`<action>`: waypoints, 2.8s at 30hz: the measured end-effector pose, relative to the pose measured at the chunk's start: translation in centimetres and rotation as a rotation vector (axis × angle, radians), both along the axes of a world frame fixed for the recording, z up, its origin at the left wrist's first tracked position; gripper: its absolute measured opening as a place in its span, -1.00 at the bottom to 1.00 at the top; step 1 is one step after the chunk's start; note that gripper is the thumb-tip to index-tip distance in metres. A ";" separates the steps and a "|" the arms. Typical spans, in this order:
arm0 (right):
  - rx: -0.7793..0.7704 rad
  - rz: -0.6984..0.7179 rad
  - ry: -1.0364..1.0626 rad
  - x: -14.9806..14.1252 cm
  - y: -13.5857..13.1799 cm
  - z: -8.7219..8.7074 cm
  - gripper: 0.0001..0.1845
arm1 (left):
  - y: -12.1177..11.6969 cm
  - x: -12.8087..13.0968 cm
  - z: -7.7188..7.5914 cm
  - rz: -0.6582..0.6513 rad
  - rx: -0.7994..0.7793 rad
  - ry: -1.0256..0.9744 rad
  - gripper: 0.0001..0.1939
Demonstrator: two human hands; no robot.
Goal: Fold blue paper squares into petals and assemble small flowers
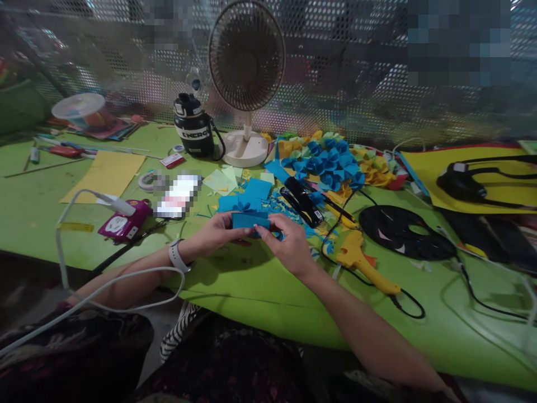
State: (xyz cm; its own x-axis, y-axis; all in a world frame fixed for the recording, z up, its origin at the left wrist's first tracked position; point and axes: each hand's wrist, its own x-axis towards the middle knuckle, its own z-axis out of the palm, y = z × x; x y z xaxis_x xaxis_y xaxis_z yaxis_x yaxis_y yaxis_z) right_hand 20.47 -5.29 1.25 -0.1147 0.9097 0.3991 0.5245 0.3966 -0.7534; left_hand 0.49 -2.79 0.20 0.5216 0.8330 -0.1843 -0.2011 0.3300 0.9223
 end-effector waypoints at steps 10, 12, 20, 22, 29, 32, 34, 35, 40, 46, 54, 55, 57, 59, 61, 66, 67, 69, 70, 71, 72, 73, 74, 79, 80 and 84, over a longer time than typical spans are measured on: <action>-0.079 0.020 0.044 -0.2 -0.1 0.0 -0.71 | -0.1 0.0 0.0 -0.063 0.002 0.009 -0.71; -0.095 0.035 0.064 -0.2 -0.1 0.0 -0.73 | 0.0 0.0 0.0 -0.070 0.008 0.014 -0.71; -0.148 0.033 0.104 -0.2 -0.2 0.2 -0.73 | -0.1 0.1 0.1 -0.080 -0.004 -0.027 -0.67; -0.159 0.038 0.115 -0.2 -0.2 0.2 -0.72 | -0.1 0.1 0.0 -0.078 -0.005 -0.025 -0.64; -0.175 0.053 0.148 -0.2 -0.1 -0.1 -0.72 | -0.1 0.1 0.1 -0.074 0.009 0.035 -0.58; -0.187 0.037 0.179 -0.3 0.0 -0.3 -0.69 | -0.1 0.1 0.1 -0.081 -0.002 0.035 -0.62; -0.180 -0.016 0.240 -0.3 0.1 -0.3 -0.62 | -0.1 0.2 0.2 -0.081 -0.014 0.026 -0.65; -0.181 -0.044 0.281 -0.2 0.1 -0.3 -0.58 | -0.1 0.2 0.2 -0.081 -0.019 0.019 -0.67; -0.288 0.014 0.295 0.0 0.2 0.2 -0.56 | -0.2 0.3 0.2 -0.074 -0.057 -0.021 -0.70; -0.207 0.043 0.165 0.0 0.1 -0.1 -0.55 | -0.3 0.1 0.5 -0.089 -0.076 0.014 -0.63; -0.210 0.032 0.152 -0.1 -0.1 0.1 -0.54 | -0.2 0.1 0.6 -0.127 -0.075 0.077 -0.57; -0.210 0.031 0.153 -0.1 -0.1 0.1 -0.54 | -0.2 0.1 0.5 -0.128 -0.076 0.077 -0.57; -0.207 0.027 0.156 -0.2 -0.1 0.2 -0.52 | -0.2 0.2 0.5 -0.129 -0.076 0.072 -0.56; -0.205 0.022 0.165 -0.2 -0.1 0.2 -0.51 | -0.2 0.2 0.4 -0.131 -0.079 0.064 -0.56; -0.221 0.023 0.169 -0.2 0.0 0.2 -0.50 | -0.2 0.2 0.4 -0.128 -0.077 0.059 -0.56; -0.324 0.076 0.129 -0.1 0.0 0.1 -0.44 | -0.2 0.2 0.1 -0.095 -0.043 0.048 -0.59; -0.331 0.081 0.114 -0.1 -0.1 0.0 -0.43 | -0.1 0.2 0.1 -0.091 -0.038 0.046 -0.59; -0.325 0.086 0.089 -0.1 -0.1 -0.1 -0.43 | -0.1 0.1 0.1 -0.086 -0.037 0.040 -0.57; -0.314 0.089 0.079 -0.2 0.0 -0.1 -0.44 | -0.1 0.1 0.1 -0.085 -0.040 0.037 -0.56; -0.301 0.094 0.069 -0.2 0.0 -0.1 -0.45 | -0.1 0.1 0.2 -0.086 -0.046 0.035 -0.55; -0.289 0.101 0.061 -0.1 0.0 -0.1 -0.45 | -0.2 0.1 0.3 -0.088 -0.051 0.034 -0.55; -0.280 0.110 0.053 -0.1 0.0 -0.1 -0.45 | -0.2 0.1 0.3 -0.092 -0.056 0.035 -0.55; -0.272 0.118 0.045 -0.1 0.0 -0.1 -0.45 | -0.2 0.0 0.3 -0.099 -0.060 0.038 -0.55; -0.289 0.122 0.052 -0.1 -0.2 0.2 -0.43 | 0.0 0.0 0.2 -0.085 -0.061 0.034 -0.59; -0.315 0.131 0.058 -0.1 -0.3 0.2 -0.43 | 0.0 0.0 0.2 -0.068 -0.057 0.030 -0.60; -0.401 0.204 0.078 -0.1 -0.4 0.3 -0.44 | 0.1 0.0 0.4 -0.024 -0.053 0.028 -0.62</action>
